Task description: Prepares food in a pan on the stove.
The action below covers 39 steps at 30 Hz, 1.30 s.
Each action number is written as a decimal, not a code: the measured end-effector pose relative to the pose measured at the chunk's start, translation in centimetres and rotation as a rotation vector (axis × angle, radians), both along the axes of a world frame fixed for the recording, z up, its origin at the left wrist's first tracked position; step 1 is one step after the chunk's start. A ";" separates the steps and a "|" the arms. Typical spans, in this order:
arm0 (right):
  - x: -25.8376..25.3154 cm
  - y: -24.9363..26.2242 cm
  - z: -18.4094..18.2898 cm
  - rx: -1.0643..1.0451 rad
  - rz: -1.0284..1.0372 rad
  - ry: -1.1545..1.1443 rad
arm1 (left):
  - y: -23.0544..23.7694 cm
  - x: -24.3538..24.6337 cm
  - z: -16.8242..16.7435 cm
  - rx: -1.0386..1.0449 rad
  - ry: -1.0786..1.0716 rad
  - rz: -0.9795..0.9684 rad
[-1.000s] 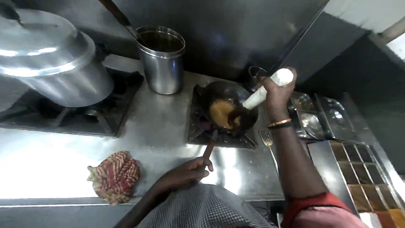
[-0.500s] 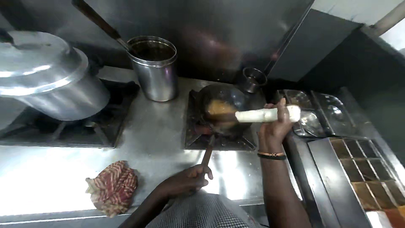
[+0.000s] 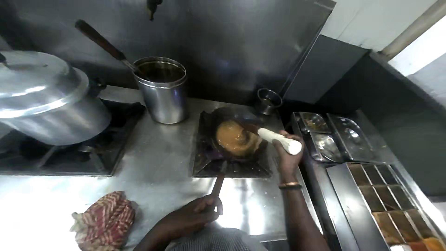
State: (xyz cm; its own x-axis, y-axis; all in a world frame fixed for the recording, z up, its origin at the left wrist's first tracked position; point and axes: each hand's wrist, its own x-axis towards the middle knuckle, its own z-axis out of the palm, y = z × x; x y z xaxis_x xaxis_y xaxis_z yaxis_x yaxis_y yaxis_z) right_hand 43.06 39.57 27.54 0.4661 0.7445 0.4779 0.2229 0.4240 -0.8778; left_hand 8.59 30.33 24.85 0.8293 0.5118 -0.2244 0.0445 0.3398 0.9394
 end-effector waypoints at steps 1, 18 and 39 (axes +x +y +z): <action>-0.7 1.6 -0.5 0.040 0.021 0.108 | 0.1 0.3 0.2 0.000 -0.017 -0.017; -2.0 1.5 -1.3 -0.018 0.133 0.244 | -0.2 -3.9 0.9 0.068 0.091 0.336; -4.4 -1.0 7.2 -0.250 0.186 -0.209 | -0.1 -1.7 0.7 -0.169 0.151 0.407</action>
State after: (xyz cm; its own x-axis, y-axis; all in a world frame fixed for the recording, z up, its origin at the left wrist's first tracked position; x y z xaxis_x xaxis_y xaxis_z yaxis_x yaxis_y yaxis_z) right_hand 38.70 38.52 34.71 0.2230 0.9131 0.3413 0.3475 0.2527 -0.9030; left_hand 6.87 30.25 25.58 0.5203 0.7346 -0.4355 0.0082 0.5056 0.8627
